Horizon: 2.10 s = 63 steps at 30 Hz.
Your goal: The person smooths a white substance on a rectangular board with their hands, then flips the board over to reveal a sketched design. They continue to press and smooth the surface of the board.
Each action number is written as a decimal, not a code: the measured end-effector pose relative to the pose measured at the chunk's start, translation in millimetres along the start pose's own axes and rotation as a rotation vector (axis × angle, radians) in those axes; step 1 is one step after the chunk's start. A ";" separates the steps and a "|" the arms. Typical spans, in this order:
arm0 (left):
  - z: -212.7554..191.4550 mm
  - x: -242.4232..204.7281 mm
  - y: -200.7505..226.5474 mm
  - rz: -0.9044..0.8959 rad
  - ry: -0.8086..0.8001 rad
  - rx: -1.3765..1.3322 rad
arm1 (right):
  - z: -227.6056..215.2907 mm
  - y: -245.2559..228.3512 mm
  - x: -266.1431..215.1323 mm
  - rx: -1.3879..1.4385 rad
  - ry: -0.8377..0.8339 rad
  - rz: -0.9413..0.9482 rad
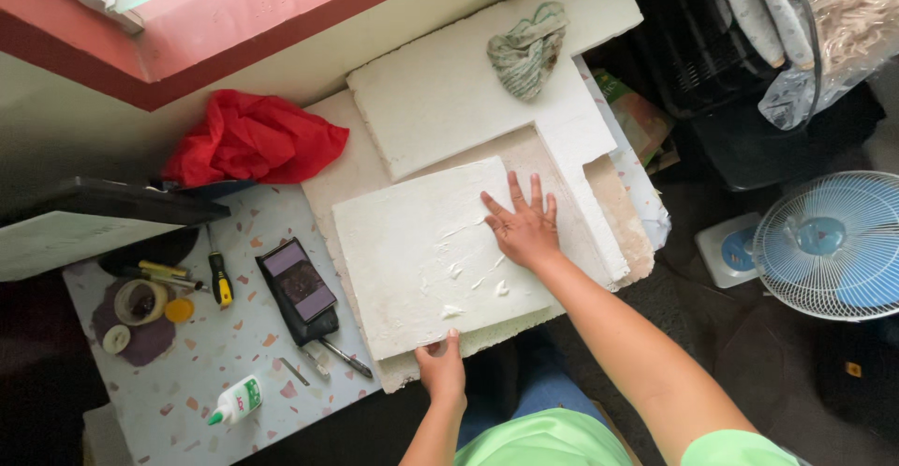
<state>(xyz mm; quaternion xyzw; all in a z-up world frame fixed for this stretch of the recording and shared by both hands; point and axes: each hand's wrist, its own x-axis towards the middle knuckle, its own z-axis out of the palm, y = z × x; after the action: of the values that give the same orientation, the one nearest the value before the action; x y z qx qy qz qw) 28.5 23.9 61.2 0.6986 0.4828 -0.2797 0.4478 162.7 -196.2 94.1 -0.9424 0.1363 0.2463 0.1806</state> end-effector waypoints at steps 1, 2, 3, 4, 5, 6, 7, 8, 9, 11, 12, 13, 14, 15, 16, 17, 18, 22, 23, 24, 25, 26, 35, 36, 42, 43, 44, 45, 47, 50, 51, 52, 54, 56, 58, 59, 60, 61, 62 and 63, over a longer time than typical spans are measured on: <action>1.1 1.5 -1.2 0.003 -0.001 -0.002 | 2.1 8.9 5.3 0.000 0.004 0.000; 2.4 2.1 -2.4 0.001 0.023 0.005 | 3.5 18.3 10.3 -0.014 0.024 -0.011; 4.1 3.4 -1.7 0.002 0.047 0.012 | 3.5 27.5 16.3 -0.027 0.047 -0.021; 5.6 1.5 1.5 0.008 0.045 0.010 | -3.1 29.5 20.3 -0.027 0.054 -0.020; 4.8 -0.2 3.3 -0.025 0.032 -0.030 | -7.9 29.6 23.6 -0.039 0.046 -0.046; 3.9 -2.0 4.9 -0.058 0.019 -0.071 | -12.6 29.7 26.7 -0.051 0.038 -0.073; 4.5 -3.0 6.1 -0.055 0.022 -0.073 | -16.8 28.3 32.6 -0.050 0.040 -0.077; 5.1 -3.9 7.2 -0.058 0.026 -0.086 | -20.9 26.8 38.5 -0.031 0.039 -0.074; 4.5 -5.3 6.7 -0.063 0.029 -0.096 | -23.7 25.3 42.7 -0.011 0.035 -0.070; 5.6 -3.9 5.2 -0.051 0.022 -0.109 | -33.2 15.3 32.7 0.022 -0.004 -0.059; 5.0 -3.8 4.0 -0.040 0.013 -0.122 | -37.8 9.9 26.6 0.054 -0.044 -0.046; 5.2 -3.7 5.9 -0.036 0.016 -0.122 | -35.8 10.5 15.9 0.057 -0.042 -0.049; 5.0 -3.3 7.7 -0.044 0.000 -0.141 | -33.5 10.5 5.1 -0.003 -0.100 -0.155; 4.1 -3.5 6.6 -0.057 -0.016 -0.159 | -29.0 10.8 -7.2 -0.064 -0.163 -0.262; 0.8 -6.0 5.9 -0.058 -0.012 -0.159 | -30.8 14.0 -11.0 -0.062 -0.165 -0.264; 0.4 -7.4 8.9 -0.079 -0.016 -0.138 | -35.6 18.0 -11.5 -0.126 -0.224 -0.288; 0.2 -8.4 12.0 -0.100 -0.020 -0.116 | -40.2 21.9 -11.7 -0.191 -0.281 -0.312; 2.4 -1.7 6.7 -0.103 -0.007 -0.108 | -64.4 25.8 26.2 -0.172 -0.215 -0.238; 3.7 0.8 5.1 -0.101 0.004 -0.103 | -58.6 30.4 39.7 -0.129 -0.145 -0.222; 4.7 3.2 3.5 -0.098 0.014 -0.099 | -52.9 34.7 52.9 -0.086 -0.075 -0.206; 5.0 3.4 3.3 -0.100 0.016 -0.102 | -50.5 35.6 48.2 -0.087 -0.076 -0.209; 4.6 3.8 3.0 -0.109 0.019 -0.082 | -47.9 35.9 43.3 -0.097 -0.092 -0.224; 4.2 -3.3 10.6 -0.130 0.030 -0.100 | -47.5 67.6 35.8 -0.187 -0.200 -0.350; 3.0 -6.9 13.6 -0.146 0.019 -0.085 | -53.5 66.4 39.8 -0.186 -0.208 -0.333; 4.1 -5.7 12.9 -0.145 0.043 -0.081 | -44.6 75.6 83.0 -0.147 -0.068 -0.394; 4.3 -5.8 12.5 -0.152 0.044 -0.083 | -44.6 74.1 85.6 -0.150 -0.075 -0.396; 4.5 -6.3 11.9 -0.148 0.044 -0.078 | -44.6 72.6 87.8 -0.165 -0.068 -0.390; 4.4 -5.5 13.1 -0.140 0.043 -0.074 | -45.3 70.6 91.0 -0.178 -0.056 -0.383; 5.5 -0.9 7.7 -0.137 0.044 -0.088 | -42.5 67.2 92.3 -0.172 -0.066 -0.365; 9.2 6.4 -2.6 -0.113 0.053 -0.120 | -38.6 58.5 82.6 -0.181 -0.086 -0.314; 10.3 10.2 -4.5 -0.093 0.067 -0.143 | -38.4 52.3 79.7 -0.196 -0.095 -0.289; 11.2 8.1 0.1 -0.089 0.065 -0.149 | -38.1 47.6 71.5 -0.200 -0.089 -0.292; 8.0 2.4 5.2 -0.134 0.051 -0.128 | -32.7 37.4 50.7 -0.065 -0.085 -0.239; 7.7 -0.4 7.6 -0.126 0.050 -0.136 | -29.2 34.9 26.1 -0.084 -0.140 -0.250; 7.0 -1.8 8.7 -0.122 0.051 -0.147 | -25.4 32.6 13.6 -0.107 -0.198 -0.263; 6.5 -1.9 8.3 -0.127 0.049 -0.138 | -23.2 31.9 13.1 -0.109 -0.198 -0.275; 6.5 -1.6 7.9 -0.131 0.048 -0.128 | -20.8 31.6 12.9 -0.112 -0.197 -0.287; 6.9 -0.1 6.6 -0.134 0.047 -0.130 | -31.1 25.5 19.2 -0.114 -0.199 -0.288; 7.5 1.4 5.4 -0.134 0.048 -0.127 | -41.4 19.7 25.7 -0.135 -0.195 -0.256; 6.9 2.5 4.2 -0.134 0.050 -0.124 | -51.4 12.9 31.8 -0.155 -0.193 -0.226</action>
<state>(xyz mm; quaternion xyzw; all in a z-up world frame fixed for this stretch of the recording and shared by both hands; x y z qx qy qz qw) 33.6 18.2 57.5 0.6426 0.5559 -0.2611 0.4581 206.4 -234.0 116.0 -0.9348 -0.0081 0.3235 0.1462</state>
